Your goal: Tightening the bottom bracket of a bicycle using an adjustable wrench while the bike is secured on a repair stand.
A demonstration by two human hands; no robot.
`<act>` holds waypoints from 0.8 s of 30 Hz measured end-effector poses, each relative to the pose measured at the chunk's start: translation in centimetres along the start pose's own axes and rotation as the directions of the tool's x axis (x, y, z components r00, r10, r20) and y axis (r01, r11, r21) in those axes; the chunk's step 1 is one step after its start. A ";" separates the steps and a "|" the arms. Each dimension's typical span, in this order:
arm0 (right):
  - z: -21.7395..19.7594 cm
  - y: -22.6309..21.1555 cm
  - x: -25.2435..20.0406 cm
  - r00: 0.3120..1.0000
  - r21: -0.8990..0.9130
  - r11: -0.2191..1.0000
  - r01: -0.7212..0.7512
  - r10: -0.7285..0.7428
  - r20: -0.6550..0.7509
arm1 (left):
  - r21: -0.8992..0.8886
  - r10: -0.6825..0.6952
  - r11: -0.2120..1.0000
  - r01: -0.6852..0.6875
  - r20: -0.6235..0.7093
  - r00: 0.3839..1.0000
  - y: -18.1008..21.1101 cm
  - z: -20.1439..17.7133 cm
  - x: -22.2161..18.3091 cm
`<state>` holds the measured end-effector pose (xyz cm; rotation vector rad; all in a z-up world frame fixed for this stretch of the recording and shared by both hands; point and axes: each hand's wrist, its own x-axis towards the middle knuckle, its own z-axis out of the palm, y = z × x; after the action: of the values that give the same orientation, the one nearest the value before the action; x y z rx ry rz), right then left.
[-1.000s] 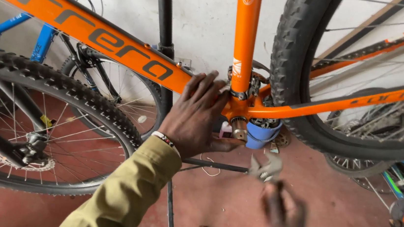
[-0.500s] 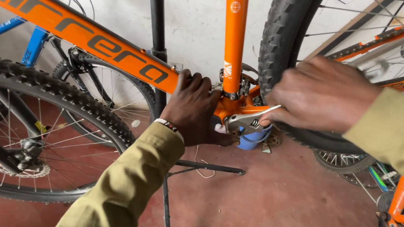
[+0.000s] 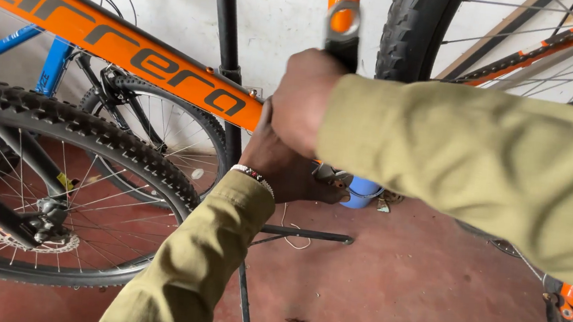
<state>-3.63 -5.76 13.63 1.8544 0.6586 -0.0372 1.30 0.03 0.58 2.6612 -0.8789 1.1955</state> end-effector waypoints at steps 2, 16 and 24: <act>0.2 -0.4 0.7 1.000 -0.016 1.000 0.016 -0.016 -0.009 | 0.013 0.007 1.000 -0.008 0.038 0.999 -0.3 0.0 -0.2; 10.0 1.4 -2.0 0.905 0.108 0.993 0.050 0.001 -0.426 | -0.032 0.108 0.993 -0.116 -0.189 0.976 0.0 -0.6 -0.4; 24.3 -9.3 0.5 0.639 0.758 0.651 -0.042 0.601 -0.481 | 0.032 0.112 0.994 -0.109 -0.143 0.983 0.0 -0.7 -0.4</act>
<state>-0.50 -24.76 -3.93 2.7548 0.8480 0.8700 0.60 0.46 0.81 2.5340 -1.0050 1.4122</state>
